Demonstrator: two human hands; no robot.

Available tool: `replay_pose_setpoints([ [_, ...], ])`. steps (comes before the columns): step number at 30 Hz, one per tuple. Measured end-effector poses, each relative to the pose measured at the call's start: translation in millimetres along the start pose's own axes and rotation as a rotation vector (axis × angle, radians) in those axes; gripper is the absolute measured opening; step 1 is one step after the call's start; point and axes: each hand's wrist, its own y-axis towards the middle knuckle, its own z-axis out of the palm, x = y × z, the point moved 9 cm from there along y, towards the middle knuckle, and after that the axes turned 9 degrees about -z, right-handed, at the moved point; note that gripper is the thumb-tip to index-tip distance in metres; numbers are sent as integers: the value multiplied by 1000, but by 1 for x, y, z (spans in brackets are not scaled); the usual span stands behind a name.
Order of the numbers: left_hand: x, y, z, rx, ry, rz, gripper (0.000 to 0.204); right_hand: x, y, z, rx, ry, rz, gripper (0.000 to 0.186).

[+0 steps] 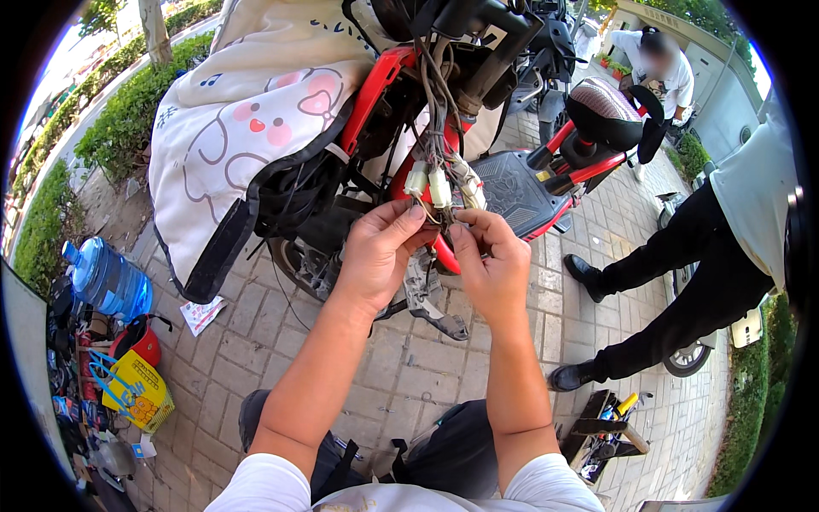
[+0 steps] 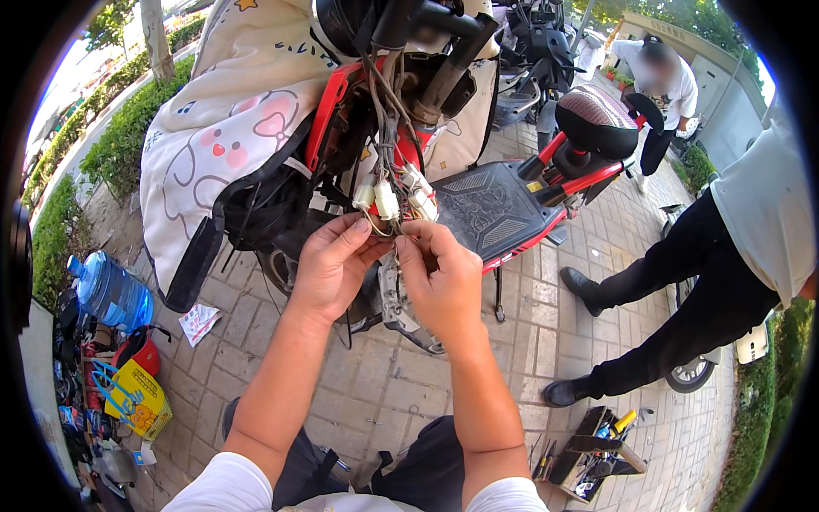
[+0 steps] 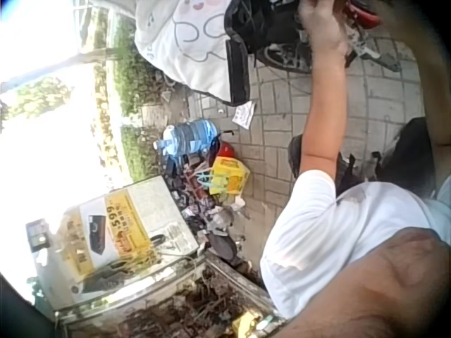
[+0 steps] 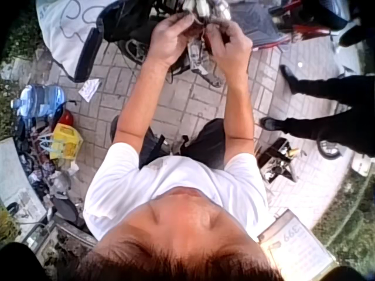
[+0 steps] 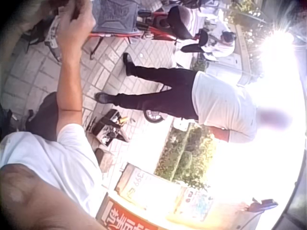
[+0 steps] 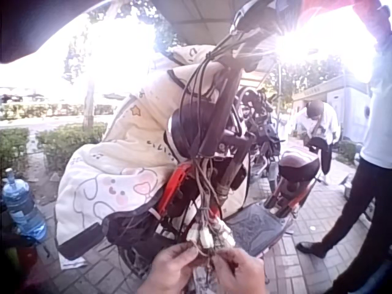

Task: The person removes a cover from a scooter, then squats to connect and organize the wiring harness near the handlebars. They manipulate several white connectors and wires, then adjust the handlebar assembly.

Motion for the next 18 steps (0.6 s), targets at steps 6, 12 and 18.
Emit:
replay_pose_setpoints([
  [6, -9, -4, -10, 37, -12, -10, 23, -5, -1, 1, 17, -26, 0, 21],
  [12, -16, -2, -19, 77, -16, -32, 21, -4, -5, 13, -4, -40, -50, 20],
  [18, -13, -4, -19, 43, -64, -76, 20, -4, -7, 15, -51, -91, -36, 14],
])
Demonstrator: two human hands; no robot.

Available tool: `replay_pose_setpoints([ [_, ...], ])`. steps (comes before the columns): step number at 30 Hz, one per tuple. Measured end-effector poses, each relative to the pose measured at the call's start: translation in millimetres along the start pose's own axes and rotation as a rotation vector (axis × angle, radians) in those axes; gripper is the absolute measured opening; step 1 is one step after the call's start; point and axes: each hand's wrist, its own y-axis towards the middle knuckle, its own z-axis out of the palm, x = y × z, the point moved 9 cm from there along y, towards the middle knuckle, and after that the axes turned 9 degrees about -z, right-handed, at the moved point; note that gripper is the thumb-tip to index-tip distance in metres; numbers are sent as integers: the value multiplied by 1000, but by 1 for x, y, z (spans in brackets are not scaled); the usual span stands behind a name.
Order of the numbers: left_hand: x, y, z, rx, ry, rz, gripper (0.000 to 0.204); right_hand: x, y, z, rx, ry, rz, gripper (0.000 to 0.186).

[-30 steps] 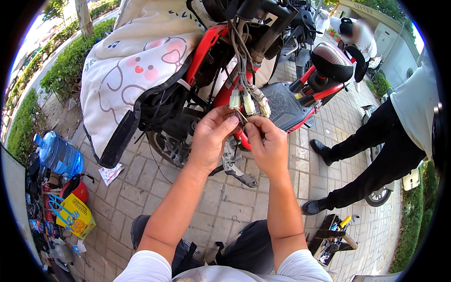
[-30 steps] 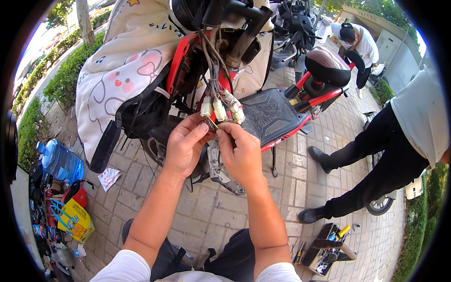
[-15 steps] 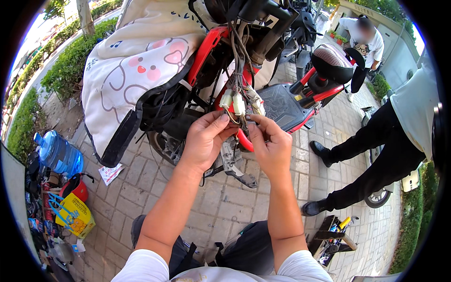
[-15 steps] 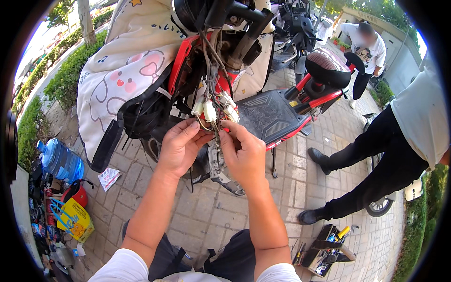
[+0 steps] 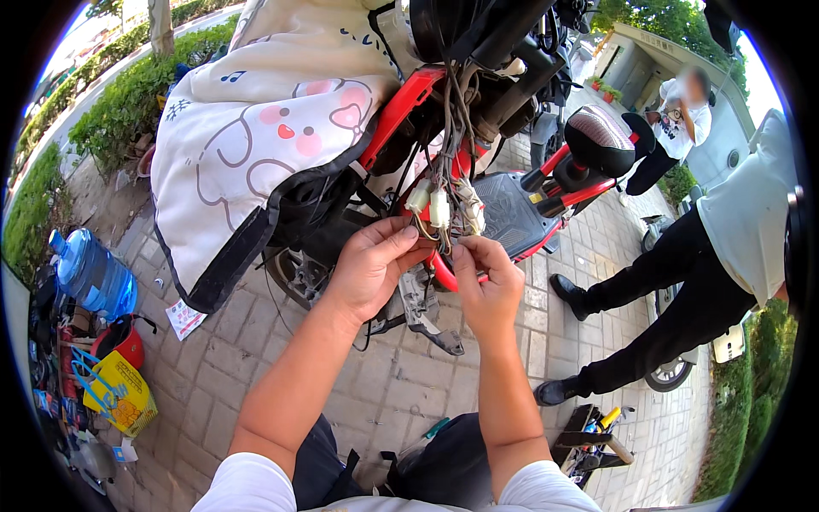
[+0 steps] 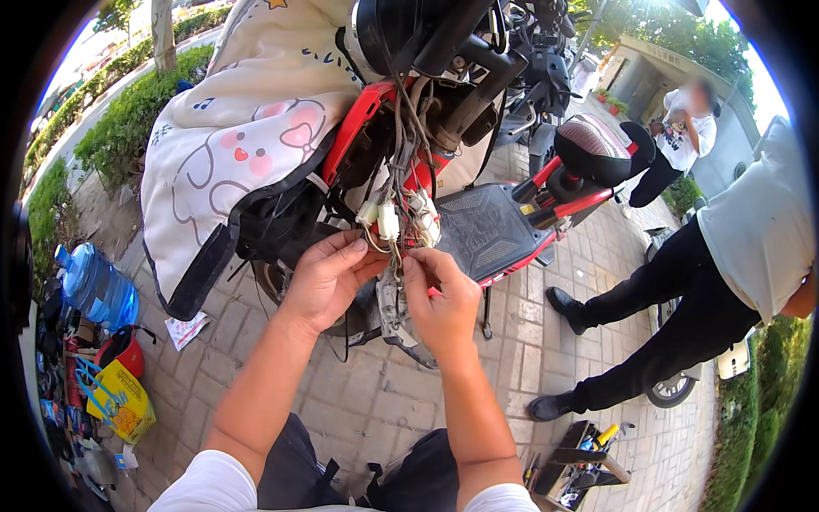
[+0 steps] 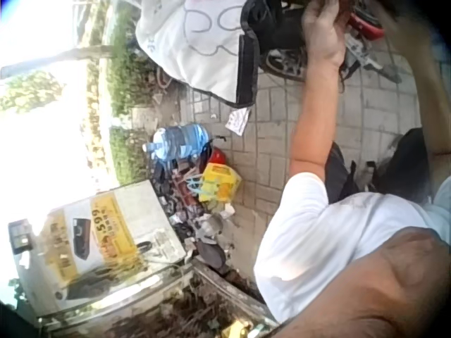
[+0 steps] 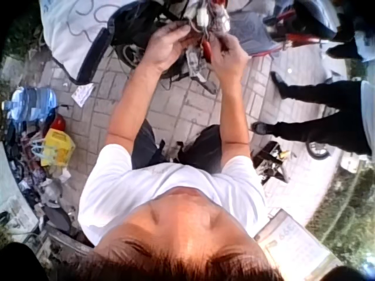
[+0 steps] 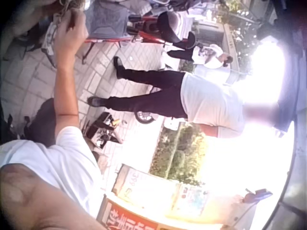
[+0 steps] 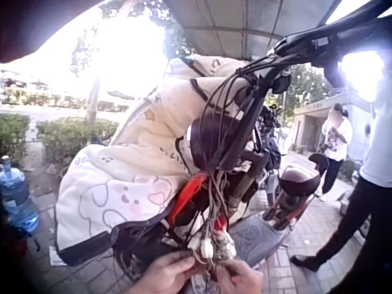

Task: The person removes a cover from a scooter, then squats to connect and organize the wiring harness near the handlebars. They manipulate several white connectors and wires, then adjust the handlebar assembly.

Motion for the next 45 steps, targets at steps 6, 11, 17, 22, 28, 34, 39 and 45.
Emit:
replay_pose_setpoints([
  [6, -3, 3, -5, 63, -20, 5, 20, 9, -4, 10, 24, -51, -69, 15],
  [11, -2, 3, -4, 74, 2, 20, 20, 14, 0, 16, 55, -76, -109, 19],
  [17, 5, 4, -2, 102, -8, -27, 20, 14, -9, 15, 61, -129, -80, 17],
  [22, 2, 5, -7, 75, 3, 5, 20, 12, -3, 19, 53, -90, -110, 14],
  [28, 0, 1, -5, 91, 22, -2, 21, -10, -10, 14, 9, 114, 176, 9],
  [34, 8, 1, 3, 102, 51, -32, 24, -27, -12, 4, -82, 362, 330, 11],
  [39, 9, -1, 6, 101, 77, -42, 26, -29, -14, 2, -84, 365, 336, 11],
  [45, 8, -5, 14, 107, 153, -22, 29, -31, -13, -2, -105, 383, 320, 10],
])
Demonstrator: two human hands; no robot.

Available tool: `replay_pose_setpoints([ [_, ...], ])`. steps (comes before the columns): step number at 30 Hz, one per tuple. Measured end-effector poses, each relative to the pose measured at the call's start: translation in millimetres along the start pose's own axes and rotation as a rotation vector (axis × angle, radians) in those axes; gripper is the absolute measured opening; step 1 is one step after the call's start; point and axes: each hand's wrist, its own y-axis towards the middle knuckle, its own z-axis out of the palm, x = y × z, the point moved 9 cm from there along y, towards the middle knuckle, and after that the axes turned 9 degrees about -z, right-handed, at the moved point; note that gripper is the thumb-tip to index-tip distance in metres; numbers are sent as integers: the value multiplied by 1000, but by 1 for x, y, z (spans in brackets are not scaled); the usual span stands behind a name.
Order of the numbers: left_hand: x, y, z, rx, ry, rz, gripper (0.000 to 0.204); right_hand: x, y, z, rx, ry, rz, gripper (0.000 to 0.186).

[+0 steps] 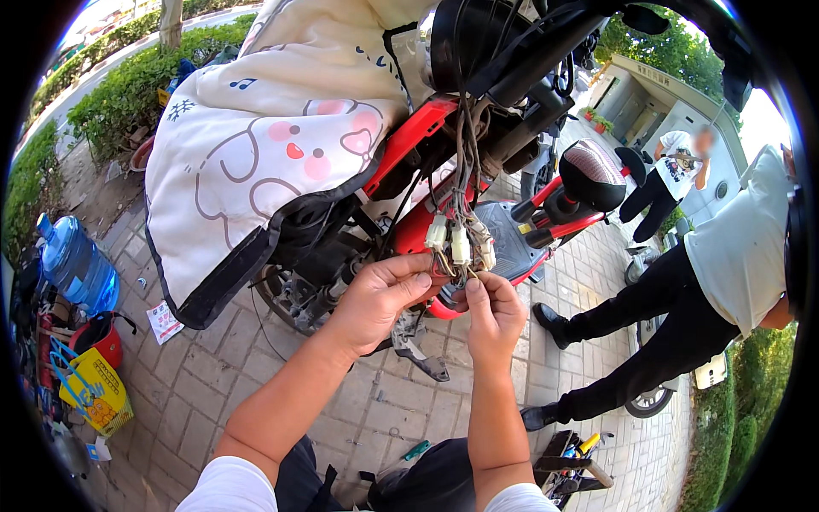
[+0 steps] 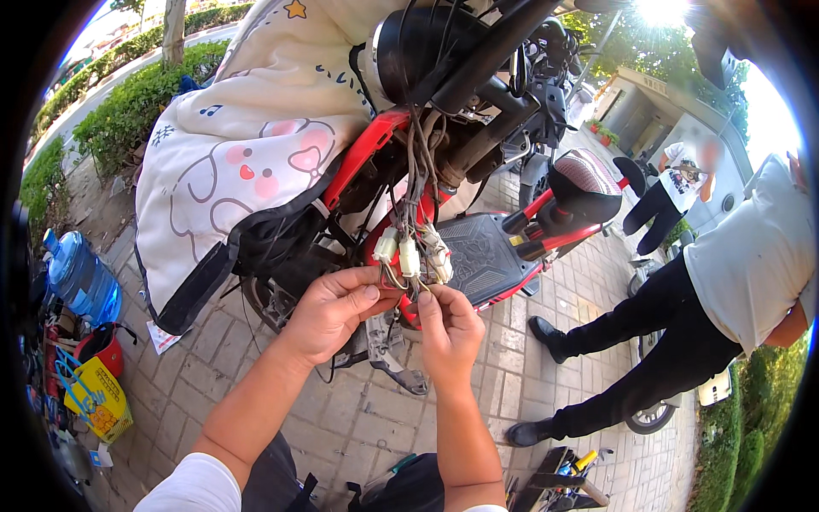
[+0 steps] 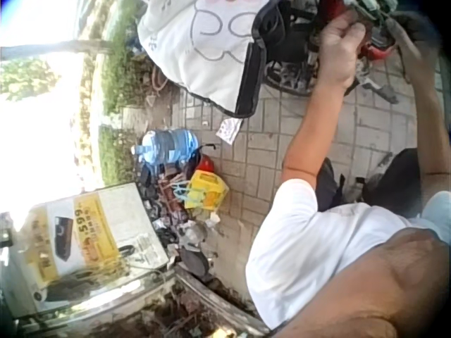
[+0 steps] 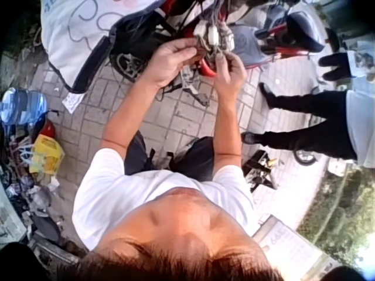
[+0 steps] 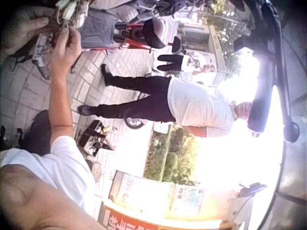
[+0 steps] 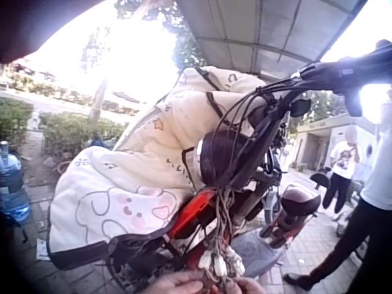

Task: The person removes a cover from a scooter, then squats to connect and organize the wiring harness near the handlebars. They manipulate several white connectors and wires, then adjust the handlebar assembly.

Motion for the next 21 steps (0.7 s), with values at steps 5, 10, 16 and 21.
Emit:
replay_pose_setpoints([
  [5, -1, -1, 1, -7, 21, 1, 32, -2, 0, -1, 3, -9, 5, 10],
  [10, -4, -2, 2, -13, 29, 9, 32, -2, 0, 0, 6, -10, 7, 10],
  [16, -3, -2, -1, -23, 24, -6, 29, -1, -1, 2, 21, -13, 12, 10],
  [21, -5, 3, -7, -54, -24, 35, 28, 11, 3, 5, 69, -178, -89, 7],
])
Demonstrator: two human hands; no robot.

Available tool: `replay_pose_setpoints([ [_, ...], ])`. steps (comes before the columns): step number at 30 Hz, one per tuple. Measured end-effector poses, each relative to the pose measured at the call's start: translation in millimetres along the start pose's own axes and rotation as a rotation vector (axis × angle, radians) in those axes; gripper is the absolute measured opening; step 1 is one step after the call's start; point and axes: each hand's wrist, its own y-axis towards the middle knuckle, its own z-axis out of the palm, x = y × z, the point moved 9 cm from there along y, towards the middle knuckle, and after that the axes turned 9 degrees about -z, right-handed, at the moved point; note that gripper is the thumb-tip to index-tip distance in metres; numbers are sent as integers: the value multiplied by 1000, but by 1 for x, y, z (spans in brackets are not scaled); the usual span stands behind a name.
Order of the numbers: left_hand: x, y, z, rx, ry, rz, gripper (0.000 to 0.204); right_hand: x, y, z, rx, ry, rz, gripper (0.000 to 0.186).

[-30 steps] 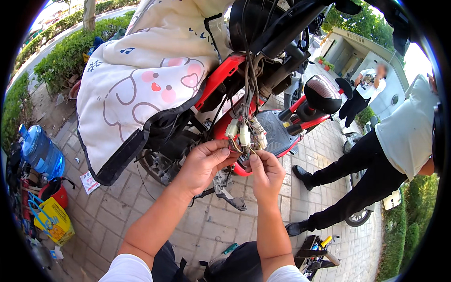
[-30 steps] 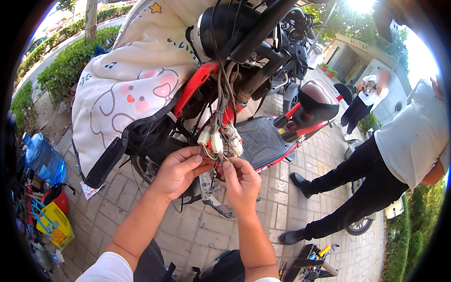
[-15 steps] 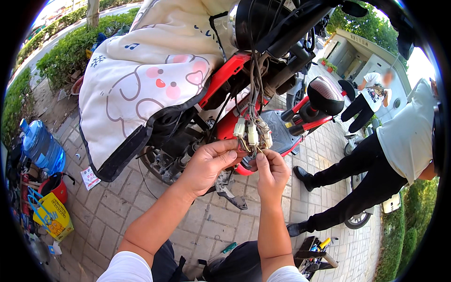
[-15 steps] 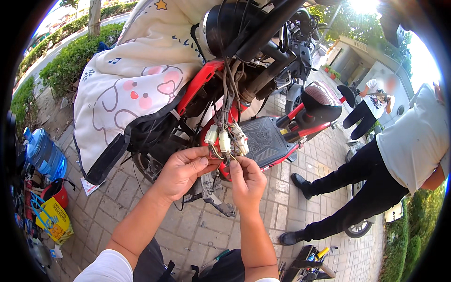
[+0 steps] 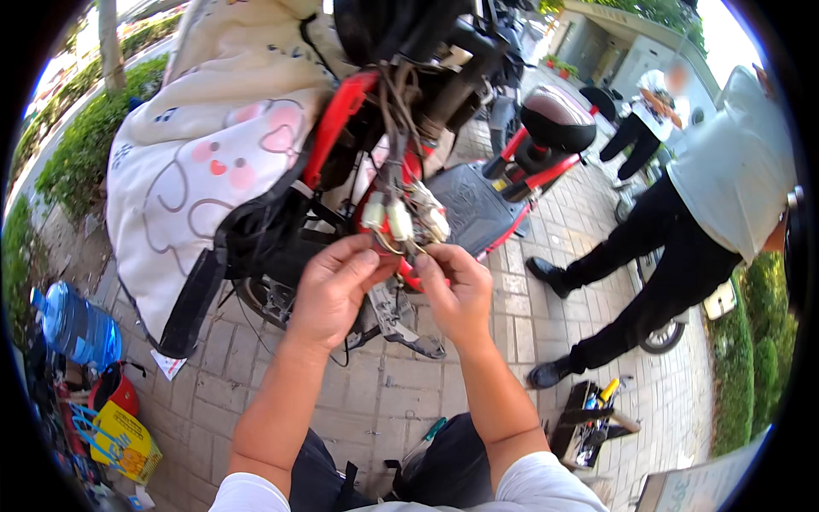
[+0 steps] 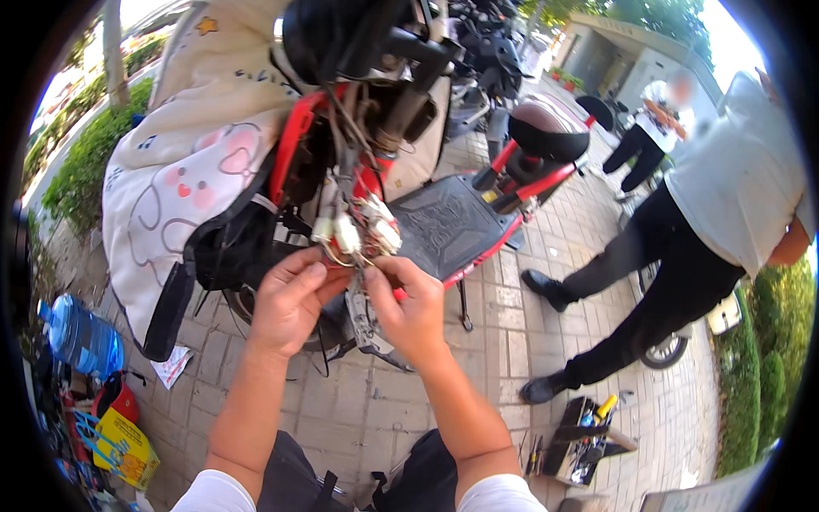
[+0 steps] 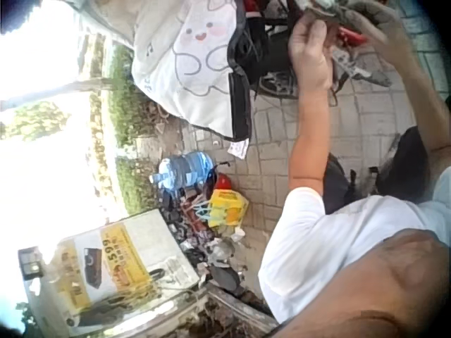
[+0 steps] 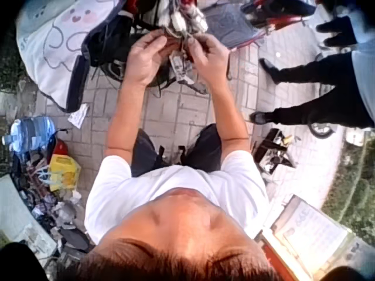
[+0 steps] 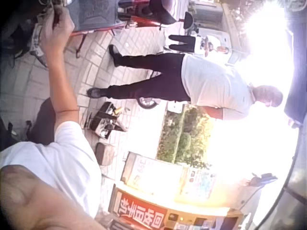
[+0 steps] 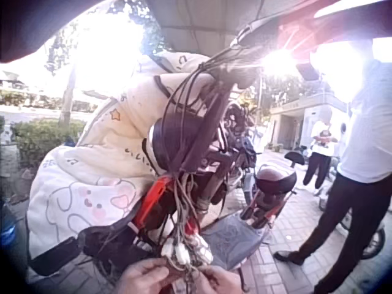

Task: The person removes a cover from a scooter, then squats to connect and organize the wiring harness near the handlebars. They manipulate several white connectors and wires, then adjust the handlebar assembly.

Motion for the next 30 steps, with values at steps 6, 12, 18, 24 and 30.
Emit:
replay_pose_setpoints([
  [6, -21, -4, -33, -210, 265, 126, 32, 29, -19, 41, 172, -527, -519, 19],
  [12, -79, -51, 27, -329, 757, 713, 46, 18, -78, 93, 443, -621, -530, 13],
  [18, 78, 5, 124, 215, 728, 0, 48, -43, -261, 198, 1050, -63, -174, 16],
  [24, 75, 10, 65, 100, 636, -151, 35, -75, -299, 200, 1468, -500, -352, 18],
  [30, 64, -9, 37, 65, 464, -253, 19, -72, -227, 192, 792, -25, -98, 13],
])
